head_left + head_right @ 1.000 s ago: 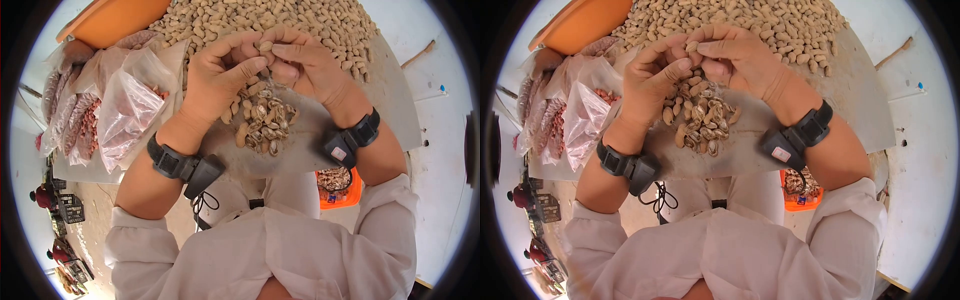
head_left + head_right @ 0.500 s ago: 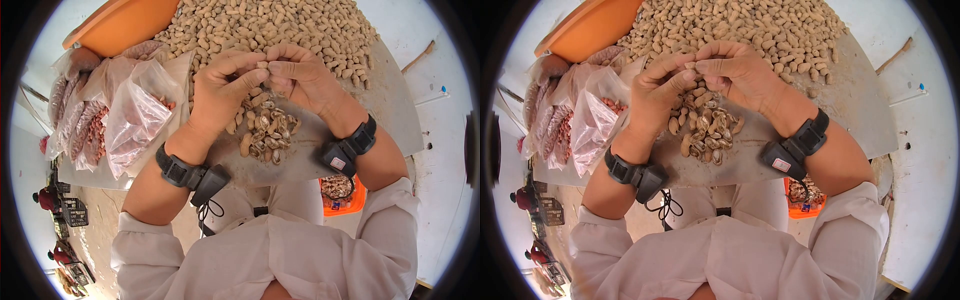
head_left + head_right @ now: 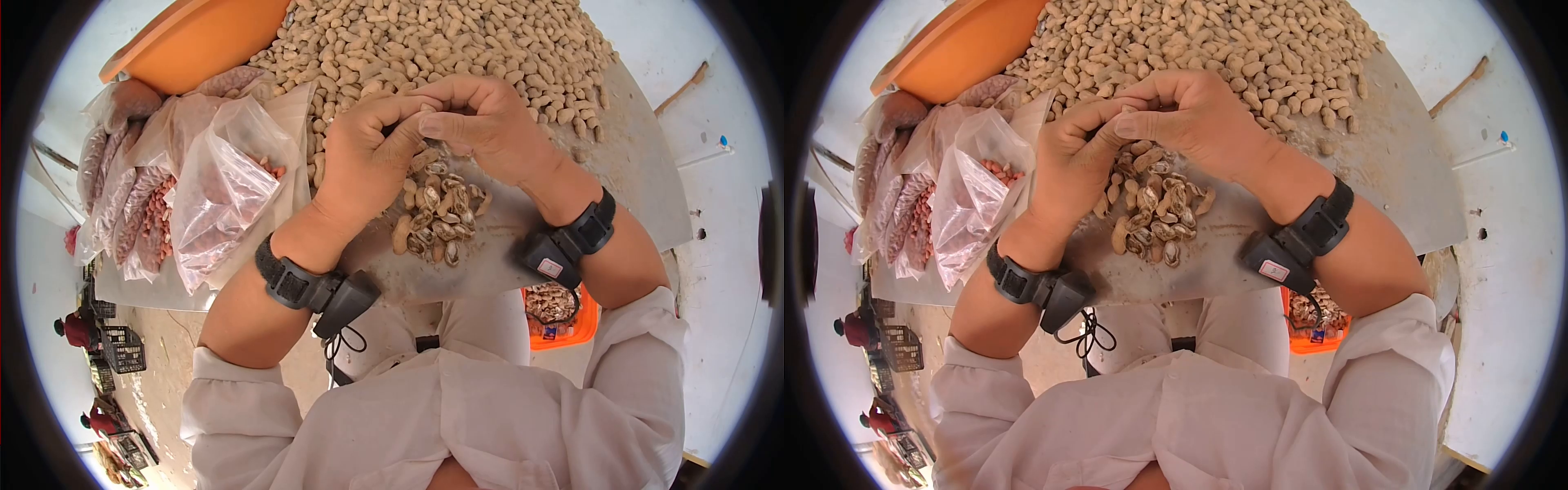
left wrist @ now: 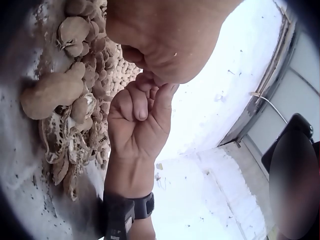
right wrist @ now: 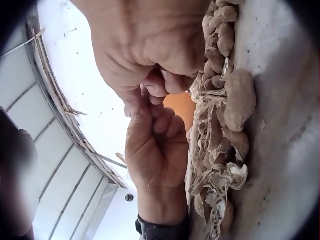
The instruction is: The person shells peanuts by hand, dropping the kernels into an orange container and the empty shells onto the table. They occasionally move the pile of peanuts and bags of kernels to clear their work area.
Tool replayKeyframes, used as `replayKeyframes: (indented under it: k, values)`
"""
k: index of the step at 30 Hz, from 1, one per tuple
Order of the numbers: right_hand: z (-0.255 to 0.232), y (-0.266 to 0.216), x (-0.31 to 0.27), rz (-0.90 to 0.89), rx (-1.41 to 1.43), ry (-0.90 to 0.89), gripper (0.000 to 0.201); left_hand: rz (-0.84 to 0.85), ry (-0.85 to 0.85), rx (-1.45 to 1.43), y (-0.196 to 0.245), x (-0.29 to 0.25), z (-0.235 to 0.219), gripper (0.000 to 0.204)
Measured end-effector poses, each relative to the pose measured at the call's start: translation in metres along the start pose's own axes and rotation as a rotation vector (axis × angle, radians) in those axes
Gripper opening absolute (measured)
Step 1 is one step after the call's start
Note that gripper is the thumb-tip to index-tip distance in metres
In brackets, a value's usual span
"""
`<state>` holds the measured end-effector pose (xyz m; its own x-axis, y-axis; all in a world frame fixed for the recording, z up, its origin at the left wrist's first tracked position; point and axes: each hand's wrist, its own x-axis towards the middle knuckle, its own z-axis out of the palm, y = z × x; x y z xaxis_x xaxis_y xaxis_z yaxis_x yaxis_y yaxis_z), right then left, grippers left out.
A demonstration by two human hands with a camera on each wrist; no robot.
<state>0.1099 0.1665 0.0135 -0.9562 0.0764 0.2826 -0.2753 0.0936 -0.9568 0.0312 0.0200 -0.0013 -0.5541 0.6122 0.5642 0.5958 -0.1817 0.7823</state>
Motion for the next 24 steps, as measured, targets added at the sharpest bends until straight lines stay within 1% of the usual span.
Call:
replayKeyframes:
  k: [3,6,9,12,18,21,24]
  values:
    - [0.001,0.004,0.000,-0.037,-0.037,0.008,0.028,-0.027,-0.002,-0.005,0.005,-0.001,0.000,0.016]
    - [0.000,0.007,0.001,-0.046,0.025,0.002,0.025,-0.053,0.005,-0.038,0.003,-0.001,0.000,0.014]
    - [-0.001,0.004,-0.001,0.157,0.429,0.012,0.022,-0.031,-0.028,0.070,0.002,0.001,0.000,0.014]
    - [-0.007,0.009,0.001,0.188,0.510,-0.030,0.021,0.026,-0.034,0.106,0.000,0.002,0.000,0.013]
    - [-0.013,0.010,0.002,0.200,0.526,-0.060,0.025,-0.124,-0.102,-0.150,-0.009,0.003,-0.001,0.013]
    - [-0.021,0.011,0.004,0.183,0.520,-0.131,0.026,-0.276,-0.157,-0.265,-0.003,0.005,-0.005,0.016]
    - [-0.028,0.009,0.008,0.134,0.400,-0.134,0.023,-0.367,-0.145,-0.669,-0.007,0.005,-0.004,0.020]
